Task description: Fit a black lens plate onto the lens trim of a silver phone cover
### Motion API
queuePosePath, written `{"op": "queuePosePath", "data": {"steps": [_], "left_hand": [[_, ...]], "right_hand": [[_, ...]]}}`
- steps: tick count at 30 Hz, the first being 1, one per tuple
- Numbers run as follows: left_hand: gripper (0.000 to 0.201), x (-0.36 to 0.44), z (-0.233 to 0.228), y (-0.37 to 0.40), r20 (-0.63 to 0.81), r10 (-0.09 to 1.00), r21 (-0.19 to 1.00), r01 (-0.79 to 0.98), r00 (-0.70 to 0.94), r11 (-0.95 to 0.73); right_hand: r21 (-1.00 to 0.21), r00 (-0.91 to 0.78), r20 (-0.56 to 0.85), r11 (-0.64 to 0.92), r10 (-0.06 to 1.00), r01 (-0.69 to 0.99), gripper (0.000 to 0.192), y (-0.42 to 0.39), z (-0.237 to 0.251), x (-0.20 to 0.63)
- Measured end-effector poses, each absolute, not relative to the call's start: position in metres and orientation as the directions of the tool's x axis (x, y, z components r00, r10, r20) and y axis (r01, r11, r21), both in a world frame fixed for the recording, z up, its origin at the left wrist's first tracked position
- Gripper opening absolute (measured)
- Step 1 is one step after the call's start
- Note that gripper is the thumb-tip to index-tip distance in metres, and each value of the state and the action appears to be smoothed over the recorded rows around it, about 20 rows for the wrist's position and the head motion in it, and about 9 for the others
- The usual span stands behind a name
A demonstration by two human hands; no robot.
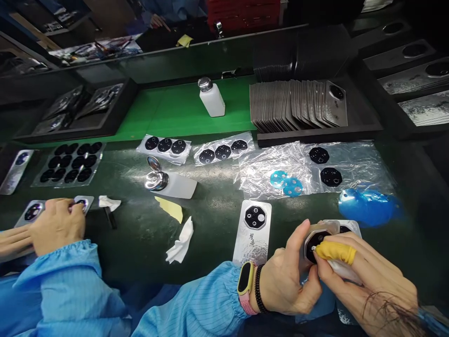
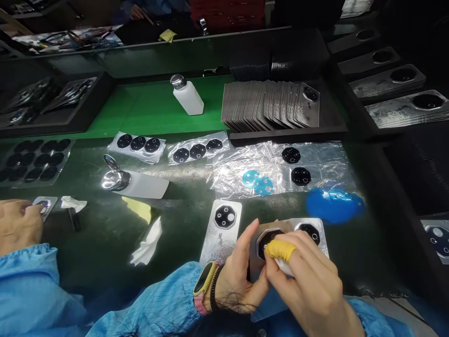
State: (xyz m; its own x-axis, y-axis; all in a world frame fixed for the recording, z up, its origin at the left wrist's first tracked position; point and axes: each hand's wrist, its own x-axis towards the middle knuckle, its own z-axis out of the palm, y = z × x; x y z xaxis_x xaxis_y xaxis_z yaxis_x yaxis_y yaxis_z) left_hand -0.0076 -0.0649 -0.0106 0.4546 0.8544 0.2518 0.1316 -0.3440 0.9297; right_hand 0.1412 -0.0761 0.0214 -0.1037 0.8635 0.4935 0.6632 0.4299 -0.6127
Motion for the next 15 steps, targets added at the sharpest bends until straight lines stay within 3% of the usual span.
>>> {"op": "queuePosePath", "data": {"steps": [9, 15], "left_hand": [[0.085, -0.008, -0.024, -0.065, 0.342, 0.797, 0.893, 0.092, 0.497, -0.440], [0.081, -0.008, -0.025, -0.067, 0.328, 0.833, 0.903, 0.112, 0.447, -0.415]], "right_hand": [[-0.578, -0.110, 0.494, 0.420, 0.863, 0.699, 0.015, -0.075, 0.025, 0.136], [-0.522, -0.120, 0.535, 0.439, 0.836, 0.731, 0.017, -0.073, 0.024, 0.135]]}}
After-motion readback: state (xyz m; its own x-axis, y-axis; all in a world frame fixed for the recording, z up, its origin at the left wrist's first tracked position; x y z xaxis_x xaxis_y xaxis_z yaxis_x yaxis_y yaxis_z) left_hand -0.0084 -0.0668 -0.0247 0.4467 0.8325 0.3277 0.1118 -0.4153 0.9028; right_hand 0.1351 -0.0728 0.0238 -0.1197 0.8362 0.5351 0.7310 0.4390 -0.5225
